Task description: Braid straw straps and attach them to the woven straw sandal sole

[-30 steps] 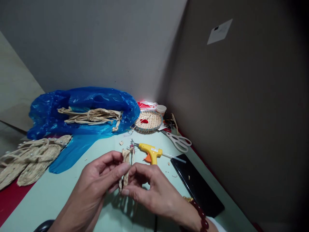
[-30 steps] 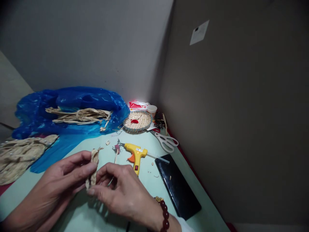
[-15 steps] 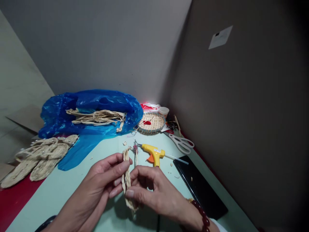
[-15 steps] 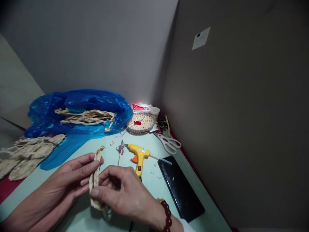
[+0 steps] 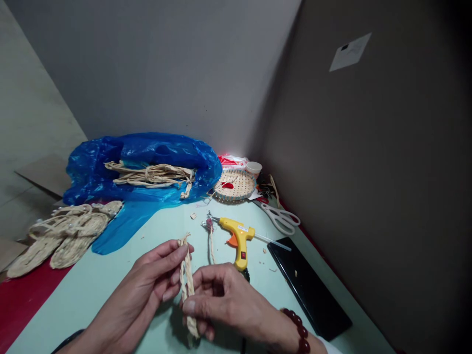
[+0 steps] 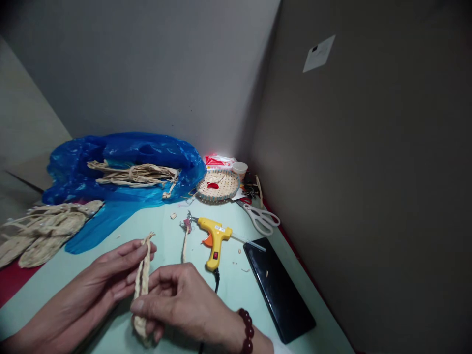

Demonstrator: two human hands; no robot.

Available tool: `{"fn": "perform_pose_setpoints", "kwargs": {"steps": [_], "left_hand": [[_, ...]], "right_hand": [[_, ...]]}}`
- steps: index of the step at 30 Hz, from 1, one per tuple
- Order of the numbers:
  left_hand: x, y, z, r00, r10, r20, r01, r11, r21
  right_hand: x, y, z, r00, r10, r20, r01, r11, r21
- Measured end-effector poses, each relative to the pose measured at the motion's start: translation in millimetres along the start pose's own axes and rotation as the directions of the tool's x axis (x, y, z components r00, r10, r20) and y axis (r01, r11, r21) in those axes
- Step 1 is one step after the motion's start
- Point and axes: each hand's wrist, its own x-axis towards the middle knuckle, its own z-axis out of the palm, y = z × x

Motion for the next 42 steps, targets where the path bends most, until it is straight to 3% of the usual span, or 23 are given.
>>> {"fn": "perform_pose_setpoints", "kwargs": {"steps": [4, 7, 10, 14, 16, 18, 21, 23, 24, 27, 30, 32, 36, 38, 42], "left_hand": [[15, -9, -8.9, 0.999, -0.021, 0.025, 0.020, 1.000, 0.018], [31, -10, -12.1, 0.997, 0.008, 0.081, -0.014, 0.997, 0.075], [43, -8, -14.4, 0.995, 0.011, 0.099, -0.023, 0.992, 0.122], [45, 1, -26.5, 0.997, 0.021, 0.072, -0.031, 0.988, 0.151], [43, 7, -38.3, 0.999, 0.025, 0.044, -0.031, 0.989, 0.143], [41, 14, -52.2, 0.999, 0.052, 0.017, -0.053, 0.990, 0.133], [40, 20, -71.3, 0.996, 0.092, -0.020, -0.089, 0.989, 0.114], [38, 21, -80.3, 0.995, 0.089, -0.055, -0.083, 0.991, 0.104], [37, 20, -83.6, 0.993, 0.087, -0.074, -0.080, 0.992, 0.098], [34, 16, -88.8, 0.989, 0.112, -0.099, -0.104, 0.991, 0.081], [31, 10, -89.7, 0.989, 0.119, -0.090, -0.110, 0.989, 0.097], [28, 7, -89.6, 0.992, 0.111, -0.064, -0.102, 0.987, 0.124], [25, 3, -93.4, 0.991, 0.130, -0.027, -0.126, 0.983, 0.131], [26, 2, -98.0, 0.989, 0.144, -0.010, -0.141, 0.978, 0.152], [33, 1, -106.7, 0.977, 0.211, 0.007, -0.203, 0.928, 0.313]], "right_hand": [[6, 8, -2, 1.000, 0.016, -0.017, -0.016, 1.000, -0.004], [8, 10, -8, 0.995, -0.001, -0.098, -0.007, 0.997, -0.076], [7, 6, -15, 0.969, -0.091, -0.229, 0.020, 0.956, -0.293], [-1, -14, -23, 0.906, -0.265, -0.330, 0.022, 0.808, -0.589], [-7, -24, -28, 0.843, -0.389, -0.371, -0.017, 0.670, -0.742], [-11, -30, -33, 0.788, -0.505, -0.352, -0.125, 0.428, -0.895], [-12, -29, -42, 0.789, -0.535, -0.302, -0.342, 0.025, -0.939], [-10, -25, -45, 0.796, -0.527, -0.298, -0.419, -0.125, -0.899], [-7, -23, -45, 0.787, -0.544, -0.290, -0.430, -0.148, -0.891], [2, -14, -30, 0.770, -0.599, -0.221, -0.300, -0.034, -0.953], [15, -3, -2, 0.854, -0.495, -0.158, -0.064, 0.203, -0.977], [24, 4, 18, 0.914, -0.377, -0.149, -0.038, 0.288, -0.957], [43, 16, 39, 0.959, -0.260, -0.112, -0.051, 0.230, -0.972], [48, 19, 40, 0.950, -0.289, -0.115, -0.050, 0.221, -0.974], [49, 19, 38, 0.914, -0.377, -0.148, -0.031, 0.298, -0.954]]}}
